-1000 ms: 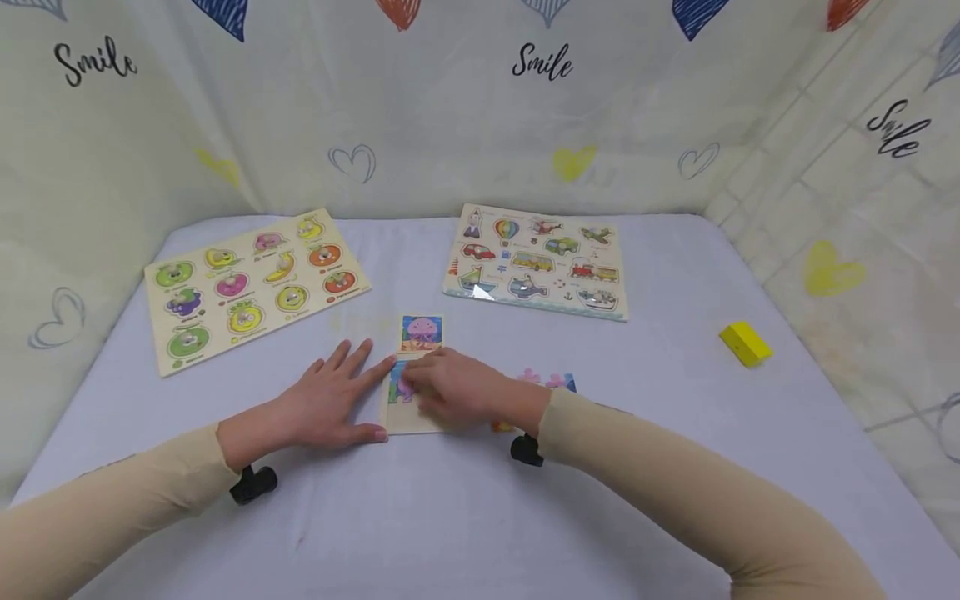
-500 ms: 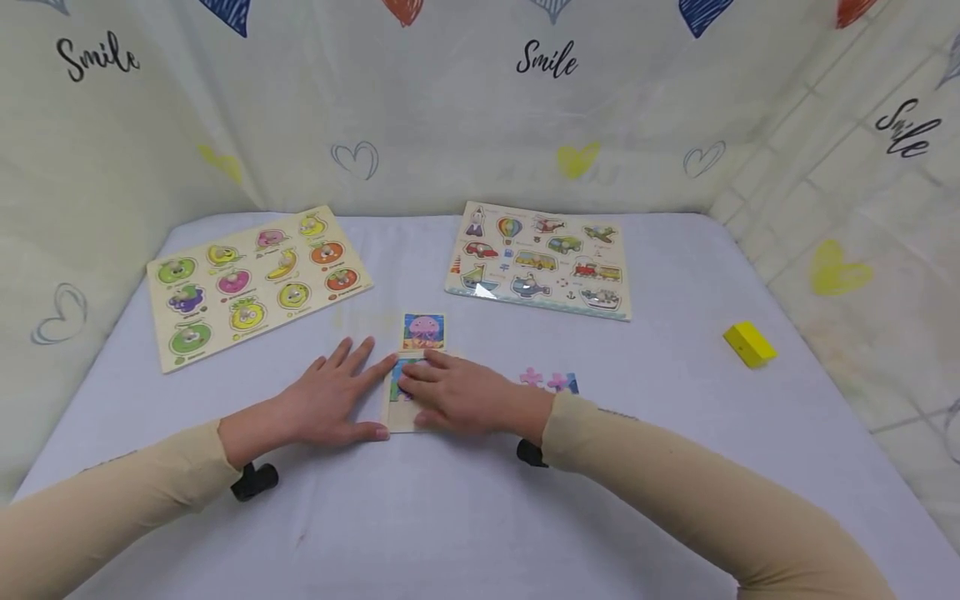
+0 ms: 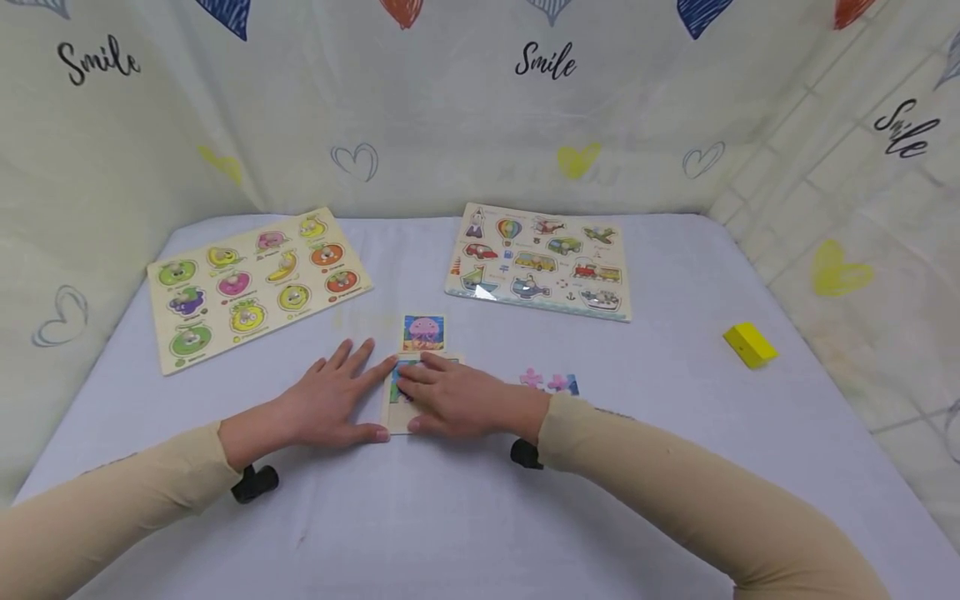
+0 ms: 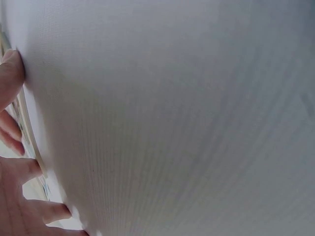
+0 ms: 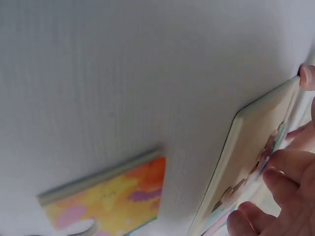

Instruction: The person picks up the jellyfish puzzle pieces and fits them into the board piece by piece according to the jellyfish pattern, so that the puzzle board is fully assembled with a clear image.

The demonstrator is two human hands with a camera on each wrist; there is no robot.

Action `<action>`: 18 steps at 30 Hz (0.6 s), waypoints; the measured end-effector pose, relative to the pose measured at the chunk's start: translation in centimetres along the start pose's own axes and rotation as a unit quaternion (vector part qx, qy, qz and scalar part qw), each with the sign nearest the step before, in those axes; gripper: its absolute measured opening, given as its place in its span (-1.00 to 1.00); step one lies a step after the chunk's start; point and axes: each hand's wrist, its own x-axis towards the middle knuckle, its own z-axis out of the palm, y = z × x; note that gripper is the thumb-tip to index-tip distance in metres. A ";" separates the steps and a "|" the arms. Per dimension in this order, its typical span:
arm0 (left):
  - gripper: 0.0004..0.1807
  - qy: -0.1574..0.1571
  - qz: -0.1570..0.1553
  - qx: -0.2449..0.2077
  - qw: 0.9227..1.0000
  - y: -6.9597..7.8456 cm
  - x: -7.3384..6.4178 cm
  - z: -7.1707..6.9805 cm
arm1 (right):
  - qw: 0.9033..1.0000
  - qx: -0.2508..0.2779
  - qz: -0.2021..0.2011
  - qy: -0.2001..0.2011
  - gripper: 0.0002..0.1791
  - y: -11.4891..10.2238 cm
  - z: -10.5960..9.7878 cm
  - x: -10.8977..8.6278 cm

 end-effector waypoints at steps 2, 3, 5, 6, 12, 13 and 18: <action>0.10 0.001 0.002 0.000 1.000 0.0 0.0 0.1 | 1.000 -0.012 0.000 0.001 -0.24 -0.1 0.0 0.0; 0.10 0.001 0.001 -0.001 1.000 0.0 0.0 0.1 | 1.000 -0.018 -0.001 0.002 -0.23 -0.2 0.0 0.1; 0.10 0.001 0.001 0.000 1.000 0.0 0.0 0.1 | 1.000 -0.026 -0.001 0.001 -0.23 -0.4 0.1 0.2; 0.10 0.001 0.001 -0.001 1.000 0.0 0.0 0.1 | 1.000 -0.028 0.000 0.000 -0.23 -0.4 0.1 0.2; 0.10 0.001 0.001 0.000 1.000 0.0 0.0 0.1 | 0.998 -0.055 0.007 0.005 -0.22 -0.7 0.2 0.4; 0.11 0.001 0.001 0.001 1.000 0.0 0.0 0.1 | 0.998 -0.068 0.008 0.004 -0.20 -0.8 0.2 0.4; 0.10 0.001 0.000 0.002 1.000 0.1 0.0 0.0 | 0.992 -0.124 0.017 -0.001 -0.13 -1.3 0.3 0.1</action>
